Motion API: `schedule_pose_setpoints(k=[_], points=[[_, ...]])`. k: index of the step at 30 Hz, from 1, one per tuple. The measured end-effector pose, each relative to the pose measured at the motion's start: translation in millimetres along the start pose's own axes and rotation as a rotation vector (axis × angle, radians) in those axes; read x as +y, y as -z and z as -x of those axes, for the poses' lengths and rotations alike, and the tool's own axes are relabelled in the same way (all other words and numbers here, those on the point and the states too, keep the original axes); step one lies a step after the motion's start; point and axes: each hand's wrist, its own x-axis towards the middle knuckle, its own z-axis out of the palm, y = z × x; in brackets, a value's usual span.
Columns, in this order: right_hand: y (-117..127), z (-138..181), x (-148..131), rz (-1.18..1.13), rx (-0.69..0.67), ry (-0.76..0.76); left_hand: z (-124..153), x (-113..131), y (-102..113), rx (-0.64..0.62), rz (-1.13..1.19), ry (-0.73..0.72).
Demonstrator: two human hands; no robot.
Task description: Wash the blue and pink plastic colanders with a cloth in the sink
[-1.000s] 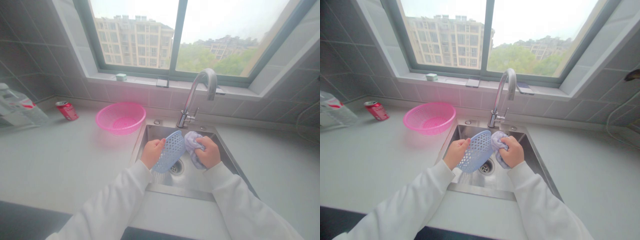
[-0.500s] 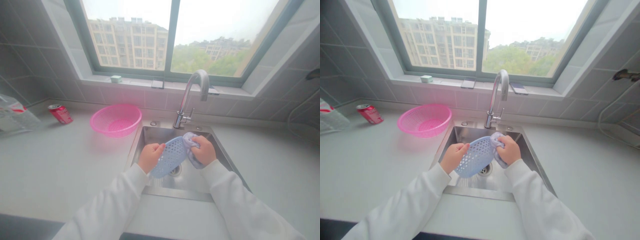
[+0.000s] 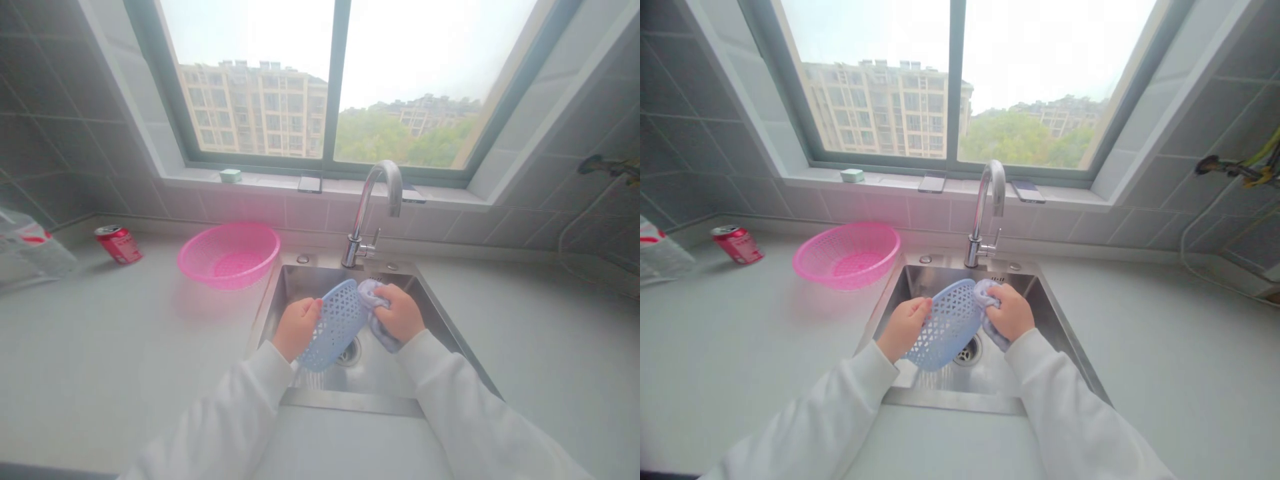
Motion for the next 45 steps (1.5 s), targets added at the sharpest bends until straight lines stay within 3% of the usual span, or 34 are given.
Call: schedule_pose_setpoints(k=[2, 6, 8, 12, 14, 17, 20, 22, 29, 31, 37, 39, 43, 45], points=[[-0.2, 11.9, -20.7, -0.012, -0.016, 0.122, 0.4, -1.1, -0.5, 0.024, -0.037, 0.003], [-7.2, 33.1, -57.8, -0.091, -0.205, 0.387, -1.2, -6.1, -4.3, 0.017, -0.069, -0.024], [-8.9, 28.7, -51.0, -0.099, -0.210, 0.327, -2.2, -7.2, -5.6, 0.013, -0.074, -0.037], [-6.2, 3.3, -4.9, -0.017, -0.093, 0.022, -1.5, -4.8, -5.7, -0.006, -0.046, -0.033], [-4.9, -1.5, 6.4, 0.023, -0.073, -0.020, -0.7, -3.3, -5.5, 0.002, -0.012, -0.023], [-5.3, 8.9, -11.4, -0.005, -0.093, 0.117, -1.1, -3.4, -5.3, 0.031, -0.009, -0.006], [-7.2, 24.9, -44.1, -0.090, -0.216, 0.352, -2.6, -4.8, -4.9, 0.042, -0.050, -0.014], [-8.2, 27.6, -51.4, -0.129, -0.270, 0.409, -3.2, -4.9, -4.1, 0.033, -0.064, -0.025], [-7.6, -1.1, 3.8, -0.037, -0.094, 0.004, -2.0, -1.6, -0.6, 0.016, 0.021, 0.026], [-7.5, 2.8, -1.4, -0.011, -0.077, 0.025, -2.1, -2.1, -0.1, 0.025, 0.077, 0.044], [-11.0, 27.2, -50.7, -0.108, -0.216, 0.364, -1.9, 0.2, 2.2, 0.012, 0.102, 0.044], [-11.5, 20.6, -40.1, -0.123, -0.185, 0.298, -0.8, 2.6, 3.1, 0.009, 0.098, 0.044], [-7.6, -2.7, 6.5, -0.082, -0.026, -0.010, 2.0, 5.7, 3.3, -0.046, 0.119, 0.036], [-4.7, -5.3, 13.4, -0.050, 0.017, -0.051, 2.8, 5.2, 2.0, -0.067, 0.143, 0.030]])
